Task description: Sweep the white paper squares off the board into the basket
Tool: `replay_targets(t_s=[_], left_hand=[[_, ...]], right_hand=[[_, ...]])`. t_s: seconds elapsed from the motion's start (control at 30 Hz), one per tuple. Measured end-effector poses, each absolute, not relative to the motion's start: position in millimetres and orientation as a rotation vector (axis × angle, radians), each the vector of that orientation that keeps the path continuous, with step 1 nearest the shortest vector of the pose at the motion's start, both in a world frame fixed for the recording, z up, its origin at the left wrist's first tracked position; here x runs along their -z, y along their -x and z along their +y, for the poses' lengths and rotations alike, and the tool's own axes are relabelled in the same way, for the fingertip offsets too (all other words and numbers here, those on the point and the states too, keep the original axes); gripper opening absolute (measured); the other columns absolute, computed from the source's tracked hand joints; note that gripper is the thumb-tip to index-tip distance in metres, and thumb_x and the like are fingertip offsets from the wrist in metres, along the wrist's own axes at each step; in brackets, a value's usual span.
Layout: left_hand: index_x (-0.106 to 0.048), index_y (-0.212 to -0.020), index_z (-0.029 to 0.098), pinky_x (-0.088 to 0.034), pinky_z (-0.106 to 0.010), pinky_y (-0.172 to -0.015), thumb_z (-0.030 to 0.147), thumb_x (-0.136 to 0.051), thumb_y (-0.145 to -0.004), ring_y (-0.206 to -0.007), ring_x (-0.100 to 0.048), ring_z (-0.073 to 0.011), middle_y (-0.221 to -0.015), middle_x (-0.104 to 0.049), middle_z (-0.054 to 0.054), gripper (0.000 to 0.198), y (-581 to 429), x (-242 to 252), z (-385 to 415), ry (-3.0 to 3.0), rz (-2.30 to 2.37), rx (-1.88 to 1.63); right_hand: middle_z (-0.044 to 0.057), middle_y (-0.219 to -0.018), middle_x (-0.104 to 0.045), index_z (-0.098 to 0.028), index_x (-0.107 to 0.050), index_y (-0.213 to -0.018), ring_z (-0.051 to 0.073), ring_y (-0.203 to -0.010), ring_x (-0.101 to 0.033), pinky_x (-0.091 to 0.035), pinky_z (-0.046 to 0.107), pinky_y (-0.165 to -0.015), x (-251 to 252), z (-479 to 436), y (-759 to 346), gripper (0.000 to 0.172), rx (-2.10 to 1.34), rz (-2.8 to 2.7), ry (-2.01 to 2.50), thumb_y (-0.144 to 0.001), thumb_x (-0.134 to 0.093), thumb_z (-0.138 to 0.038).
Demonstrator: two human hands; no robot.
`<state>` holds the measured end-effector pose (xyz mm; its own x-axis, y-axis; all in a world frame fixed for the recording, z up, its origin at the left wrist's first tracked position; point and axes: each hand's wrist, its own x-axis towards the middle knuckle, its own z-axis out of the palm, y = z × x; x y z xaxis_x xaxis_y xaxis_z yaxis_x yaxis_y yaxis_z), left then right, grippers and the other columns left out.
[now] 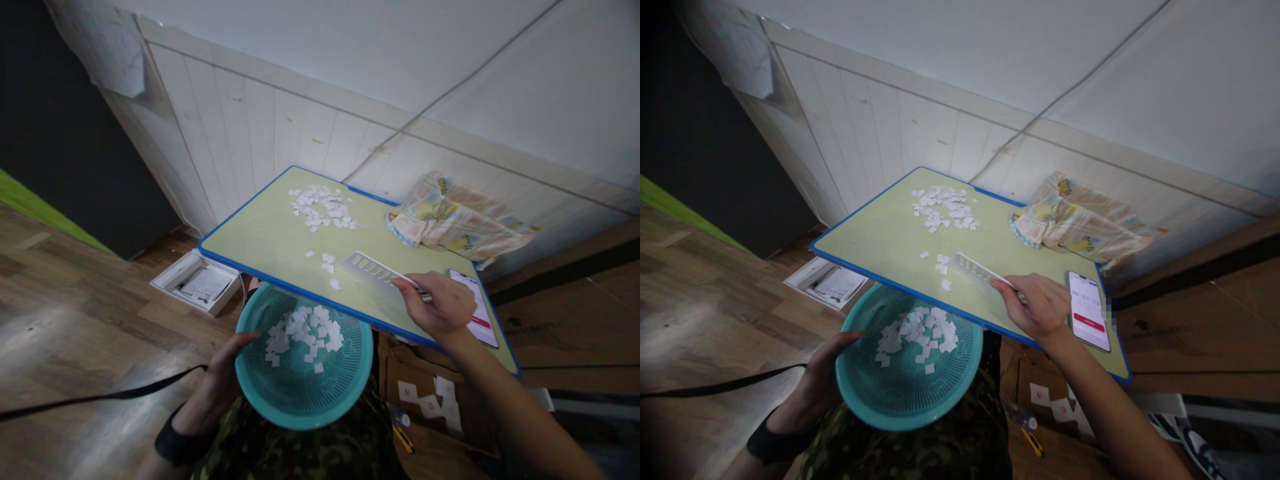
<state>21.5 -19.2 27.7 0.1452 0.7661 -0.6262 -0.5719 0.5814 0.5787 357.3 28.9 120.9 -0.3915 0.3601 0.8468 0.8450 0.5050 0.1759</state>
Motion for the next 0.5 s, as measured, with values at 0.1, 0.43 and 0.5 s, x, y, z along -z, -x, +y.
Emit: replay_targets(t_s=[0.1, 0.43, 0.5], left_hand=[[-0.076, -0.078, 0.010, -0.059, -0.033, -0.058, 0.014, -0.061, -0.079, -0.057, -0.069, -0.0220, -0.071, -0.078, -0.010, 0.016, -22.3, -27.9, -18.8, -0.240, 1.056, -0.988], [-0.076, -0.076, 0.010, -0.059, -0.032, -0.058, 0.014, -0.060, -0.081, -0.056, -0.070, -0.0219, -0.068, -0.078, -0.010, 0.017, -22.7, -30.6, -17.9, -0.219, 1.018, -0.945], [-0.076, -0.077, 0.010, -0.059, -0.032, -0.059, 0.015, -0.060, -0.081, -0.058, -0.071, -0.0222, -0.069, -0.078, -0.010, 0.017, -23.5, -32.0, -19.2, -0.228, 1.008, -0.953]], right_hand=[[-0.003, -0.056, -0.065, -0.020, -0.063, -0.077, 0.009, -0.046, -0.057, -0.042, 0.022, -0.048, -118.7, 27.7, -356.1, 0.017, 0.769, -1.994, 0.976, -0.070, -0.078, -0.021], [-0.001, -0.062, -0.068, -0.017, -0.061, -0.080, 0.009, -0.052, -0.059, -0.044, 0.021, -0.056, -119.5, 19.4, -351.1, 0.019, 0.742, -2.083, 0.897, -0.072, -0.078, -0.019], [-0.001, -0.064, -0.069, -0.017, -0.061, -0.081, 0.009, -0.053, -0.059, -0.046, 0.022, -0.057, -118.6, 13.3, -350.8, 0.022, 0.691, -2.108, 0.873, -0.069, -0.079, -0.017]])
